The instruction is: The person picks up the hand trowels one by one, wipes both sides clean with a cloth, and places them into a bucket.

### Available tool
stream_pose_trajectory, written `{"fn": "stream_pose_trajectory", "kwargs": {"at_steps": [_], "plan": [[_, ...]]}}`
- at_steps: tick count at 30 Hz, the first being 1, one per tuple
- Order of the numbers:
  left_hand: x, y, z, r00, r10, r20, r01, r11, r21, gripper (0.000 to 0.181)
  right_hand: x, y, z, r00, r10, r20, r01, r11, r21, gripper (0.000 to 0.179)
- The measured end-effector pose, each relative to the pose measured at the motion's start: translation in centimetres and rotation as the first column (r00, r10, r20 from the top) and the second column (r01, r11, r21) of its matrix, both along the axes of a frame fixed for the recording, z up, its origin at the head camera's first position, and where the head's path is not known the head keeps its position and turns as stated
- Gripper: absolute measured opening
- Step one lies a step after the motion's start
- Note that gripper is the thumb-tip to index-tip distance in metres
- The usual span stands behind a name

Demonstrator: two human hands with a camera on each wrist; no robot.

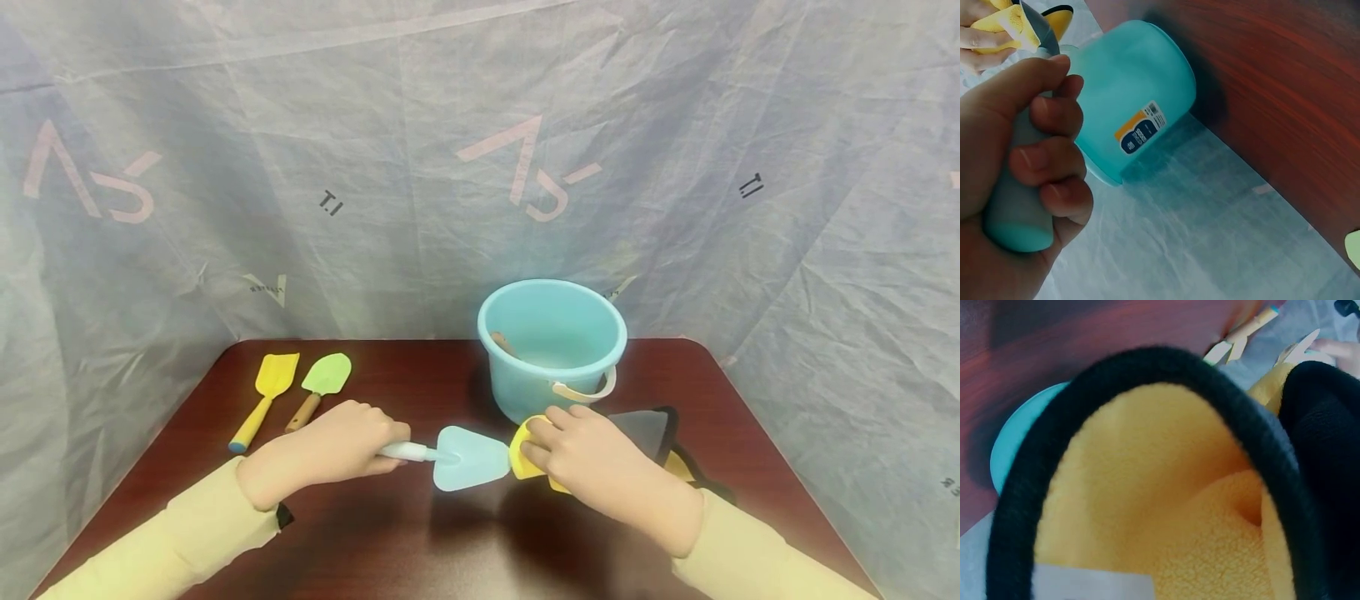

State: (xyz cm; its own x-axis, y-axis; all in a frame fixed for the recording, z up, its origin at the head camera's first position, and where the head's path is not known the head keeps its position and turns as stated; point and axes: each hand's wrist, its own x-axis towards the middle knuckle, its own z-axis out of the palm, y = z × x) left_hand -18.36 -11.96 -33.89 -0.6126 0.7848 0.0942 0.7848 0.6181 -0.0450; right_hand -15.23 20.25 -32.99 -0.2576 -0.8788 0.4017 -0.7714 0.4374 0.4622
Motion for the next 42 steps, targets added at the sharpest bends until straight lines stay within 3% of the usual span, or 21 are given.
{"fn": "stream_pose_trajectory", "kwargs": {"at_steps": [5, 8, 12, 21, 31, 42], "plan": [[0.1, -1.0, 0.2, 1.0, 0.024, -0.001, -0.024, 1.0, 0.019, 0.014, -0.2, 0.8, -0.2, 1.0, -0.007, 0.005, 0.007, 1.0, -0.011, 0.024], [0.2, -1.5, 0.4, 0.999, 0.037, -0.002, -0.037, 0.999, 0.029, 0.015, -0.2, 1.3, -0.2, 1.0, -0.014, 0.006, 0.014, 1.0, -0.018, 0.044], [0.3, -2.1, 0.7, 0.998, 0.058, 0.034, -0.06, 0.997, 0.041, 0.013, -0.2, 1.9, 0.1, 1.0, -0.025, 0.004, 0.025, 0.999, -0.019, 0.049], [-0.2, -2.5, 0.5, 0.985, 0.092, 0.149, -0.1, 0.994, 0.051, 0.01, 0.0, 2.4, 2.1, 0.998, -0.043, -0.041, 0.041, 0.998, -0.046, 0.054], [-0.7, -1.9, 0.4, 0.988, 0.07, 0.14, -0.077, 0.996, 0.046, 0.012, 0.2, 1.2, 5.0, 0.993, -0.021, -0.116, 0.01, 0.995, -0.098, 0.043], [-1.1, -0.3, 1.0, 0.994, 0.043, 0.101, -0.046, 0.999, 0.027, 0.015, 0.2, -1.7, 7.2, 0.959, 0.109, -0.262, -0.156, 0.974, -0.167, 0.036]]}}
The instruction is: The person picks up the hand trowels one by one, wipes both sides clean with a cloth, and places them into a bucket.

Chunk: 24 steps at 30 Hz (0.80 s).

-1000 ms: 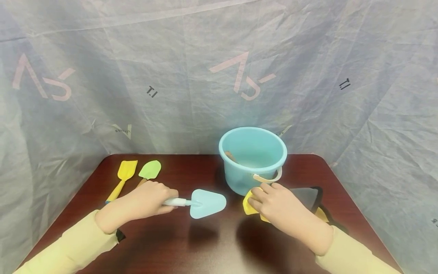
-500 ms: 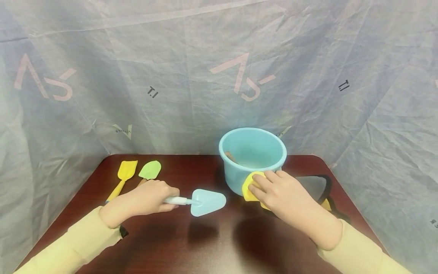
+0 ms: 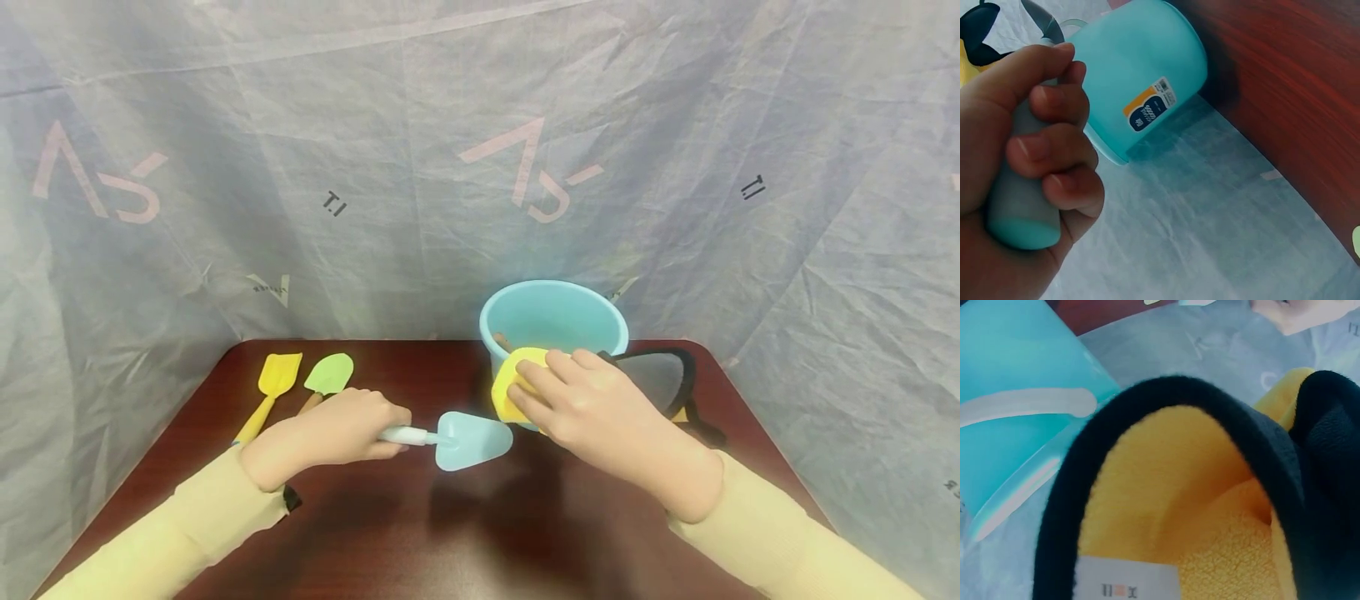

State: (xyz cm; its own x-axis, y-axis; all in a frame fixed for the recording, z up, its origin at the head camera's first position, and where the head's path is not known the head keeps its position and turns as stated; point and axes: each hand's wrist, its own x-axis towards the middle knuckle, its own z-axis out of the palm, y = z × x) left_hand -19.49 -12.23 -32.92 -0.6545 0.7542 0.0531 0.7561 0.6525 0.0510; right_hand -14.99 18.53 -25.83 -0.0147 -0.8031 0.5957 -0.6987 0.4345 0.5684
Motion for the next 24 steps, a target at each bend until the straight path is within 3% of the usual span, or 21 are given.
{"fn": "stream_pose_trajectory", "kwargs": {"at_steps": [6, 24], "plan": [[-0.1, 0.9, 0.4, 1.0, -0.013, -0.025, 0.013, 1.0, 0.006, 0.016, -0.3, -1.2, 0.0, 0.999, 0.031, -0.03, -0.031, 0.999, 0.023, 0.032], [-0.1, 2.9, 1.5, 0.999, -0.03, -0.022, 0.03, 1.0, 0.005, 0.018, -1.0, -2.3, -1.8, 0.996, -0.075, -0.041, 0.083, 0.961, 0.263, 0.042]]}}
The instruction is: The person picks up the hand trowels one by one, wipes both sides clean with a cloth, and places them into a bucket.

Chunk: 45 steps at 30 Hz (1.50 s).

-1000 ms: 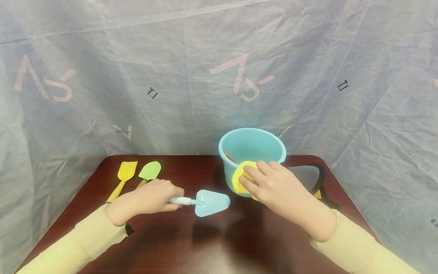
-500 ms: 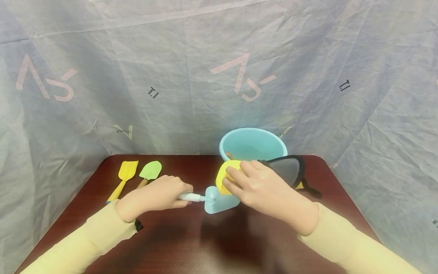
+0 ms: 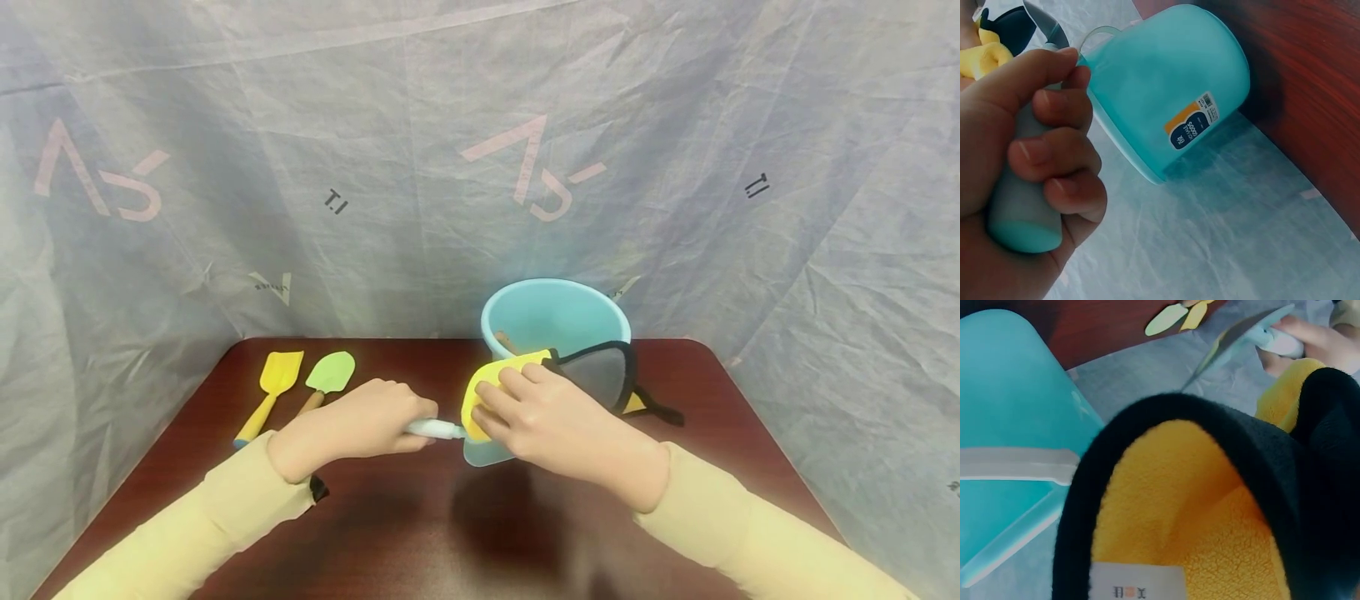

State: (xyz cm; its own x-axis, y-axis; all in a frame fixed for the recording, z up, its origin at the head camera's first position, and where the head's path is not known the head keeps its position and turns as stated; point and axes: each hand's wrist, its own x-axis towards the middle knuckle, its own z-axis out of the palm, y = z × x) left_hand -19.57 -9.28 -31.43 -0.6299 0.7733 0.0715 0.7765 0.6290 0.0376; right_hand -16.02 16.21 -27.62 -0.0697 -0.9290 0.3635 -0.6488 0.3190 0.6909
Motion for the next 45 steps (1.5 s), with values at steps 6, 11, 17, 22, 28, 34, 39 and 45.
{"fn": "stream_pose_trajectory", "kwargs": {"at_steps": [6, 11, 17, 22, 28, 34, 39, 45], "plan": [[0.0, 0.3, 0.2, 1.0, -0.005, 0.004, 0.005, 1.0, -0.005, 0.017, -0.1, -0.1, -0.8, 1.0, 0.017, 0.013, -0.017, 1.0, 0.026, 0.042], [0.2, 0.5, 0.4, 1.0, -0.008, 0.004, 0.008, 1.0, -0.001, 0.015, 0.0, 0.0, -1.6, 0.999, -0.006, 0.037, 0.004, 0.998, 0.062, 0.039], [0.2, 0.7, 0.2, 1.0, -0.011, -0.018, 0.011, 1.0, -0.008, 0.015, -0.1, 0.1, -2.2, 0.998, -0.023, 0.051, 0.018, 0.996, 0.082, 0.039], [0.3, 0.8, 0.0, 0.998, -0.026, -0.061, 0.026, 1.0, -0.009, 0.014, 0.0, 0.2, -2.4, 0.999, -0.024, 0.046, 0.02, 0.996, 0.086, 0.041], [0.5, 0.8, -0.2, 0.998, -0.031, -0.062, 0.03, 0.999, -0.012, 0.014, 0.0, 0.1, -2.9, 0.999, 0.001, 0.034, -0.004, 0.996, 0.089, 0.042], [0.6, 0.6, -0.4, 0.997, -0.026, -0.069, 0.025, 1.0, -0.015, 0.015, -0.1, 0.3, -3.3, 1.0, -0.005, 0.03, 0.002, 0.995, 0.102, 0.041], [0.6, 0.6, -0.3, 0.997, -0.033, -0.063, 0.032, 0.999, -0.017, 0.014, -0.2, 0.3, -3.5, 0.999, 0.035, 0.017, -0.036, 0.996, 0.085, 0.044], [0.7, 0.5, -0.4, 0.998, -0.03, -0.054, 0.029, 0.999, -0.022, 0.013, -0.1, 0.4, -3.5, 0.999, 0.045, 0.019, -0.046, 0.995, 0.085, 0.044]]}}
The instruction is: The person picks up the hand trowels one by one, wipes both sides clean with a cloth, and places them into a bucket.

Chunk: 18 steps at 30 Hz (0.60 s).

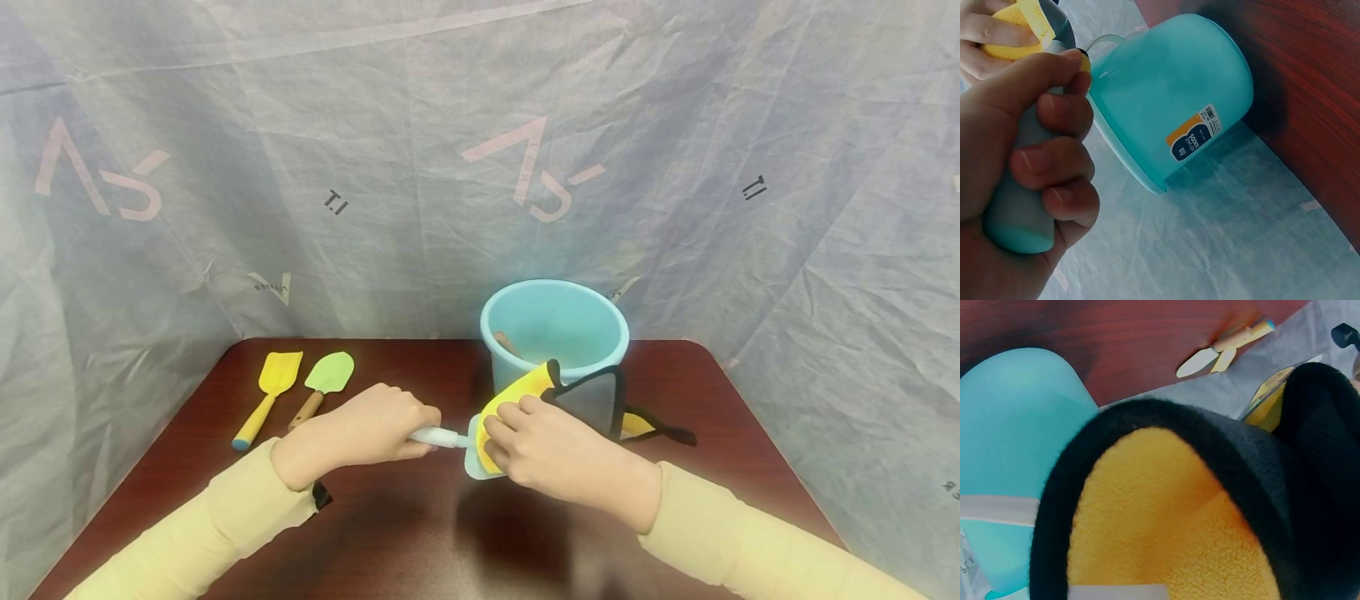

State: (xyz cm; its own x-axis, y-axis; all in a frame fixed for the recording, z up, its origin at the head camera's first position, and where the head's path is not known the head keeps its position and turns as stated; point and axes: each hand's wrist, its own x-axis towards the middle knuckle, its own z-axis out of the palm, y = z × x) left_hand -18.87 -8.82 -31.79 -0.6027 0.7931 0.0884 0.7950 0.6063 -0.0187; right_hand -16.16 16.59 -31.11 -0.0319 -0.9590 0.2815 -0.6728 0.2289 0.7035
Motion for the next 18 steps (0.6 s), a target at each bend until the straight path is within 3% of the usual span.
{"fn": "stream_pose_trajectory", "kwargs": {"at_steps": [18], "plan": [[0.4, -1.3, -0.5, 0.999, 0.0, -0.032, 0.0, 1.0, 0.006, 0.014, 0.2, 0.6, -0.2, 0.999, -0.008, 0.039, 0.007, 0.999, 0.032, 0.04]]}}
